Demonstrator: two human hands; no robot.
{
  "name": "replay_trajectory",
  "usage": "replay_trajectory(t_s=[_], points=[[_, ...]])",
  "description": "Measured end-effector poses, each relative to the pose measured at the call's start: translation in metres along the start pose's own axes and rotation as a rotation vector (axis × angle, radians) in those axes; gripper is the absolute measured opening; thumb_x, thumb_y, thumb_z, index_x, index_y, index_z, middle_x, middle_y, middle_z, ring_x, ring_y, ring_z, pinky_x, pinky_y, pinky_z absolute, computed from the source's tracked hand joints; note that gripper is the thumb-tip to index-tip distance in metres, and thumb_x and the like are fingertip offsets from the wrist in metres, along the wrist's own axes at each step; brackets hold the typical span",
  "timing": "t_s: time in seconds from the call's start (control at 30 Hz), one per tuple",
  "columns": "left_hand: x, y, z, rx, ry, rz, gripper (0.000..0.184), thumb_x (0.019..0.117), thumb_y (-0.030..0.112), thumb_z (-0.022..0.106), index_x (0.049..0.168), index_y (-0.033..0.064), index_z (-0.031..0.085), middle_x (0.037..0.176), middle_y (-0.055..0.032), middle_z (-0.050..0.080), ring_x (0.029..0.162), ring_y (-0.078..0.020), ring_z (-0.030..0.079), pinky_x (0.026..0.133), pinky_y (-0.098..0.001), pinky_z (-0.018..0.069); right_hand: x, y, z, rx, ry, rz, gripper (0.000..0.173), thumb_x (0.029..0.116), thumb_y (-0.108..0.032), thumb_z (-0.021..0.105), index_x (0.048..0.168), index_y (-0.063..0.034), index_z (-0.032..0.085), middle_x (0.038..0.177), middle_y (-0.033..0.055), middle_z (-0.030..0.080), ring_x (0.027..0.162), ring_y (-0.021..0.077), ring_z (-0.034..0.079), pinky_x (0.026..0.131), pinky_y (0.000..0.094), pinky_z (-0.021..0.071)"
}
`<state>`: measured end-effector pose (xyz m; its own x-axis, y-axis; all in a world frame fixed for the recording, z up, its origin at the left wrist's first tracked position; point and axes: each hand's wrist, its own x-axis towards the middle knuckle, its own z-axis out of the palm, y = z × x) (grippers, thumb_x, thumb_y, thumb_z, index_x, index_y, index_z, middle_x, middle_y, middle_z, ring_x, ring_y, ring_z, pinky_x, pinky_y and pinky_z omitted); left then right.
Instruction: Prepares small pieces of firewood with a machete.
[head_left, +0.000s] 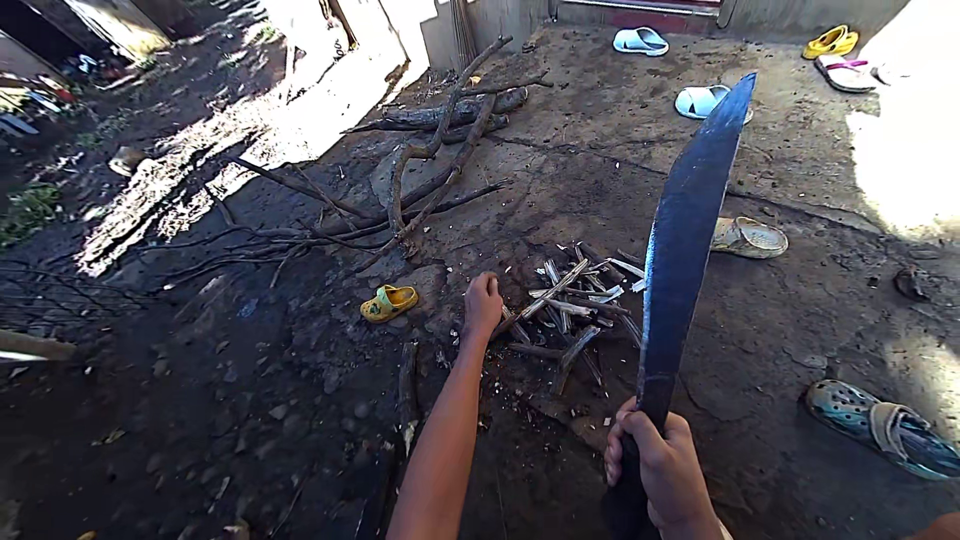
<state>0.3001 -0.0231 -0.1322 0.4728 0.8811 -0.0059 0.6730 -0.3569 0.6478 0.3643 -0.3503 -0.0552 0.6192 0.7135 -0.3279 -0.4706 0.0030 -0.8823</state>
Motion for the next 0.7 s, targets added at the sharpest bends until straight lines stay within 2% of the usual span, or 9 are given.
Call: replay_trajectory(t_s=[0.07, 0.13, 0.2, 0.27, 0.33, 0.43, 0.53, 0.6, 0.7], points=[[-0.016, -0.035, 0.006, 0.353, -0.185, -0.079, 0.040, 0.1015, 0.015, 0.058, 0.142, 0.0136, 0.061, 0.151, -0.0189, 0.049, 0.139, -0.0422, 0.046, 0.108, -0.0669, 0.0404, 0.000, -0.002, 0.000, -0.022, -0.018, 0.006, 0.020, 0.0955, -0.012, 0.044, 0.080, -0.0088, 0.057, 0.051, 0.0008, 0.056, 0.039, 0.0117, 0.056, 0.040, 0.0285, 0.0531], [-0.031, -0.055, 0.013, 0.556, -0.334, -0.149, 0.061, 0.0979, 0.023, 0.066, 0.155, 0.0309, 0.047, 0.167, -0.0149, 0.027, 0.153, -0.0440, 0.025, 0.113, -0.0735, 0.0293, 0.000, -0.002, 0.000, -0.043, -0.035, 0.012, 0.019, 0.0950, -0.013, 0.046, 0.080, -0.0097, 0.058, 0.051, 0.0003, 0.056, 0.039, 0.0113, 0.056, 0.040, 0.0276, 0.0524], [-0.040, -0.063, 0.021, 0.621, -0.293, -0.143, 0.064, 0.0982, 0.025, 0.065, 0.156, 0.0391, 0.043, 0.169, -0.0143, 0.023, 0.154, -0.0445, 0.021, 0.115, -0.0723, 0.0270, 0.000, -0.002, 0.001, -0.062, -0.049, 0.029, 0.018, 0.0944, -0.013, 0.047, 0.081, -0.0098, 0.058, 0.052, 0.0001, 0.056, 0.040, 0.0113, 0.056, 0.040, 0.0272, 0.0521], [-0.040, -0.061, 0.028, 0.711, -0.280, -0.085, 0.065, 0.0977, 0.024, 0.065, 0.156, 0.0410, 0.043, 0.170, -0.0135, 0.021, 0.155, -0.0438, 0.019, 0.117, -0.0717, 0.0231, 0.000, -0.003, 0.001, -0.073, -0.052, 0.052, 0.016, 0.0937, -0.013, 0.049, 0.082, -0.0091, 0.059, 0.052, 0.0004, 0.056, 0.040, 0.0115, 0.056, 0.040, 0.0272, 0.0521], [-0.035, -0.055, 0.036, 0.812, -0.293, -0.042, 0.070, 0.0943, 0.015, 0.067, 0.156, 0.0377, 0.044, 0.171, -0.0143, 0.019, 0.156, -0.0450, 0.017, 0.116, -0.0749, 0.0196, 0.002, -0.004, -0.001, -0.085, -0.051, 0.061, 0.016, 0.0934, -0.014, 0.049, 0.082, -0.0092, 0.059, 0.052, 0.0001, 0.057, 0.040, 0.0114, 0.056, 0.040, 0.0272, 0.0523], [-0.026, -0.049, 0.048, 0.858, -0.281, -0.011, 0.051, 0.0949, 0.009, 0.065, 0.144, 0.0215, 0.059, 0.170, -0.0144, 0.023, 0.155, -0.0440, 0.020, 0.117, -0.0741, 0.0215, 0.006, -0.006, -0.008, -0.097, -0.033, 0.048, 0.016, 0.0930, -0.014, 0.049, 0.082, -0.0092, 0.060, 0.052, 0.0006, 0.057, 0.040, 0.0120, 0.056, 0.040, 0.0278, 0.0523], [-0.018, -0.044, 0.052, 0.750, -0.286, 0.061, 0.038, 0.0964, 0.010, 0.060, 0.134, 0.0105, 0.065, 0.165, -0.0156, 0.032, 0.153, -0.0405, 0.025, 0.118, -0.0667, 0.0248, 0.008, -0.007, -0.017, -0.090, 0.003, 0.040, 0.016, 0.0931, -0.013, 0.049, 0.081, -0.0094, 0.059, 0.052, 0.0006, 0.057, 0.040, 0.0119, 0.056, 0.040, 0.0279, 0.0521], [-0.015, -0.042, 0.047, 0.528, -0.227, 0.113, 0.037, 0.0988, 0.010, 0.052, 0.133, 0.0018, 0.064, 0.153, -0.0210, 0.046, 0.146, -0.0401, 0.037, 0.119, -0.0584, 0.0282, 0.009, -0.009, -0.020, -0.058, 0.023, 0.037, 0.018, 0.0943, -0.013, 0.047, 0.081, -0.0092, 0.058, 0.052, 0.0010, 0.057, 0.040, 0.0122, 0.056, 0.040, 0.0281, 0.0522], [-0.011, -0.033, 0.027, 0.074, -0.054, 0.106, 0.036, 0.1063, 0.006, 0.043, 0.134, -0.0096, 0.059, 0.127, -0.0267, 0.065, 0.121, -0.0349, 0.063, 0.108, -0.0468, 0.0474, 0.010, -0.009, -0.022, 0.021, 0.039, 0.032, 0.019, 0.0953, -0.011, 0.044, 0.082, -0.0088, 0.057, 0.051, 0.0015, 0.057, 0.039, 0.0125, 0.056, 0.040, 0.0289, 0.0531]])
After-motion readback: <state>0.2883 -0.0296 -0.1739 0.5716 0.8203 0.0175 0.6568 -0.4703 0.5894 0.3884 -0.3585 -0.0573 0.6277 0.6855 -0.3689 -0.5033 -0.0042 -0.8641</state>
